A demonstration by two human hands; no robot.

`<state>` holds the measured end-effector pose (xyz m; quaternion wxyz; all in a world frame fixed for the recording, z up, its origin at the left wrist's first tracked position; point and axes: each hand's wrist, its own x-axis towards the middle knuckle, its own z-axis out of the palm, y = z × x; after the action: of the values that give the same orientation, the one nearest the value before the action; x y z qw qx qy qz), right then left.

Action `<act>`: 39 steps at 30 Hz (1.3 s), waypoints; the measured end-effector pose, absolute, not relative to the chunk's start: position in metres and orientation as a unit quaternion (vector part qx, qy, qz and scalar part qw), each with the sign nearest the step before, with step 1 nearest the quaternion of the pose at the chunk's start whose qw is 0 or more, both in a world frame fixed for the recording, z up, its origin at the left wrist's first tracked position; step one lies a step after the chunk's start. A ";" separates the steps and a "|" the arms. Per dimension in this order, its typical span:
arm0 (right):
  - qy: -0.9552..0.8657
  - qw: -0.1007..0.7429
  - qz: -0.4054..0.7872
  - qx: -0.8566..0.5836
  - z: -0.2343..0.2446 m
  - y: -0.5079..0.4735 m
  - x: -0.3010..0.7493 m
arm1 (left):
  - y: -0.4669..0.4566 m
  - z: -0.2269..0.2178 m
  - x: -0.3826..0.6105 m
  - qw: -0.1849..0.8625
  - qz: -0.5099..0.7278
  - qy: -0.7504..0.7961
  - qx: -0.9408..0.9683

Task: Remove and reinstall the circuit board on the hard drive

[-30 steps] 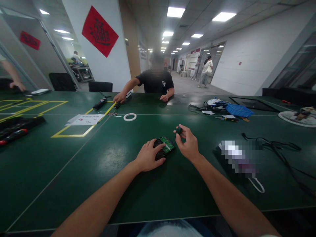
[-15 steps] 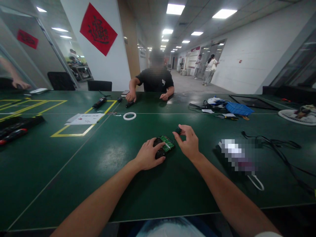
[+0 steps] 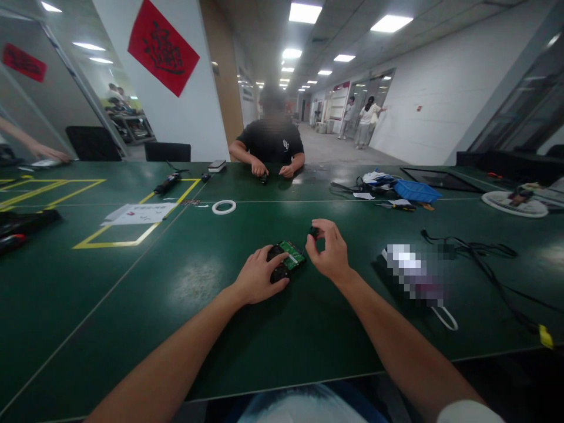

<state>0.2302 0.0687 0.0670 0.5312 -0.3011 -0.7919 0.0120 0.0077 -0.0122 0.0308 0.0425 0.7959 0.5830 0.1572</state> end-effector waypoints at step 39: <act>-0.786 0.549 0.038 -0.283 0.060 0.070 0.226 | -0.012 0.032 0.008 0.037 0.156 0.583 0.797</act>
<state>0.2265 0.0699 0.0604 0.5490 -0.2827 -0.7857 0.0376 0.0084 -0.0124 0.0319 0.0371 0.7966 0.5829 0.1557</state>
